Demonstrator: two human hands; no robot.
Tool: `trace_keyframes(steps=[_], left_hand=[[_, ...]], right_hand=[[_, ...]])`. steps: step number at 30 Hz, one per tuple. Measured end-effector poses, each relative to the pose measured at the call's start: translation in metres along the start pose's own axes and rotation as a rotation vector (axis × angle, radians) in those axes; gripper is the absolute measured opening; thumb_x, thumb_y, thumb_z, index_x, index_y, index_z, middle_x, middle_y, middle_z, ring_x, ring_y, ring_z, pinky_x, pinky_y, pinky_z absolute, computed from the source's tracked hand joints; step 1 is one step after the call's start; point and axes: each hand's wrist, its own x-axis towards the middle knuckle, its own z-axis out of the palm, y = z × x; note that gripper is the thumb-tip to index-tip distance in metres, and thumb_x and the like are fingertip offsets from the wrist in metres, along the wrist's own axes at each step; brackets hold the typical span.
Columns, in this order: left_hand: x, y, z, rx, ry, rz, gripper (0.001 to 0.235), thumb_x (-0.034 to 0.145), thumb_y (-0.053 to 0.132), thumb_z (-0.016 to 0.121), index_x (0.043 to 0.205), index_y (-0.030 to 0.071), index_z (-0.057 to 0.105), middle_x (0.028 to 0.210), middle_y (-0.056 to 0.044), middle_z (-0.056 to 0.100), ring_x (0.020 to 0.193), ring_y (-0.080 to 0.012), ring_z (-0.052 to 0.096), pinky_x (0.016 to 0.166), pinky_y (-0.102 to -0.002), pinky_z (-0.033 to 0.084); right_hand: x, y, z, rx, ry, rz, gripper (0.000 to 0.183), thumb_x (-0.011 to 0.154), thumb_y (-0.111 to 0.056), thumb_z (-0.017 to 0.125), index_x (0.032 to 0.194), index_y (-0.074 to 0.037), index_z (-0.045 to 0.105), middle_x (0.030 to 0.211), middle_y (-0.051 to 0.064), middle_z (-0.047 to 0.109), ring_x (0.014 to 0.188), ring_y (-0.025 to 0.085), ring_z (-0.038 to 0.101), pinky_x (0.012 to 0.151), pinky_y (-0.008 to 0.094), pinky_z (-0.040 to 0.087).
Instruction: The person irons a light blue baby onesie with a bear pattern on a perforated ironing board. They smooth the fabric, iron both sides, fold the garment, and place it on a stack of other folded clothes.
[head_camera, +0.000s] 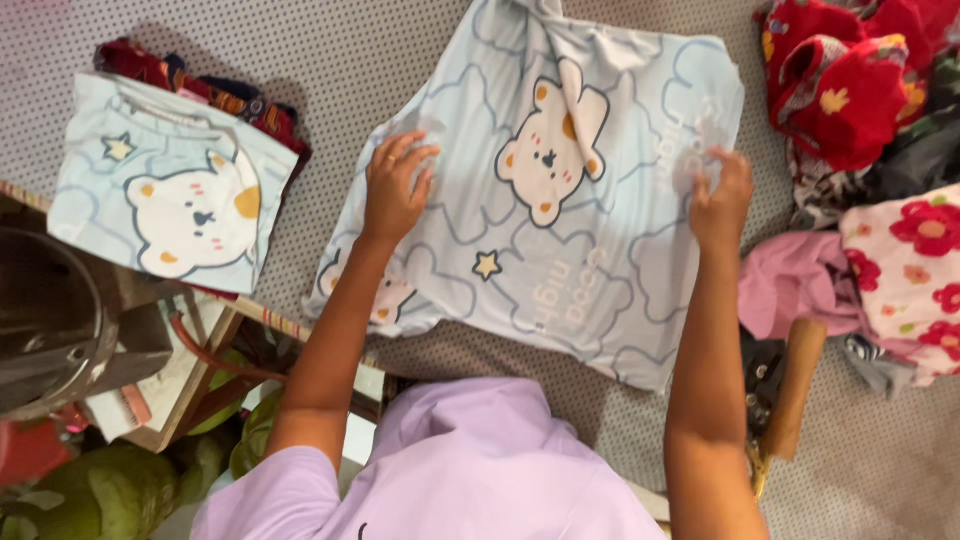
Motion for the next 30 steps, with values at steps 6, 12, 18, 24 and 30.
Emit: trace_keyframes(steps=[6, 12, 18, 24, 30], left_hand=[[0.072, -0.012, 0.067, 0.309, 0.146, -0.010, 0.054, 0.095, 0.034, 0.072, 0.147, 0.024, 0.061, 0.161, -0.015, 0.037, 0.146, -0.0412, 0.031, 0.117, -0.063, 0.022], [0.079, -0.009, 0.072, 0.424, 0.103, -0.079, 0.053, 0.096, 0.042, 0.070, 0.146, 0.028, 0.061, 0.163, -0.010, 0.038, 0.146, -0.0364, 0.035, 0.116, -0.063, 0.025], [0.085, -0.006, 0.068, 0.405, 0.078, -0.113, 0.053, 0.092, 0.040, 0.073, 0.141, 0.023, 0.061, 0.157, -0.010, 0.045, 0.134, -0.0358, 0.042, 0.109, -0.055, 0.032], [0.174, -0.027, 0.102, 0.197, 0.113, -0.132, 0.066, 0.082, 0.047, 0.082, 0.134, 0.016, 0.055, 0.137, -0.007, 0.055, 0.132, -0.0335, 0.043, 0.111, -0.058, 0.026], [0.288, -0.043, 0.193, 0.256, 0.003, -0.060, 0.086, 0.075, 0.037, 0.083, 0.150, 0.033, 0.040, 0.146, -0.001, 0.056, 0.131, -0.0309, 0.045, 0.106, -0.057, 0.033]], right_hand=[[0.121, 0.044, 0.058, -0.305, 0.054, -0.255, 0.065, 0.086, -0.008, 0.076, 0.147, -0.010, 0.056, 0.146, 0.024, 0.054, 0.130, 0.049, 0.046, 0.108, 0.057, 0.038], [0.151, 0.087, 0.053, -0.352, -0.177, -0.266, 0.026, 0.108, -0.006, 0.065, 0.129, -0.021, 0.070, 0.127, 0.009, 0.067, 0.120, 0.035, 0.063, 0.100, 0.046, 0.054], [0.140, 0.116, 0.037, -0.618, -0.055, -0.066, 0.020, 0.092, 0.001, 0.060, 0.111, -0.003, 0.060, 0.117, 0.021, 0.062, 0.115, 0.044, 0.057, 0.086, 0.051, 0.052], [0.154, 0.057, 0.035, -0.353, 0.007, -0.320, 0.042, 0.086, 0.004, 0.060, 0.126, -0.004, 0.061, 0.127, 0.017, 0.060, 0.125, 0.039, 0.055, 0.111, 0.052, 0.043], [0.149, -0.056, 0.131, -0.058, -0.345, -0.768, 0.036, 0.090, -0.011, 0.066, 0.123, -0.021, 0.072, 0.147, 0.006, 0.058, 0.138, 0.030, 0.051, 0.118, 0.044, 0.039]])
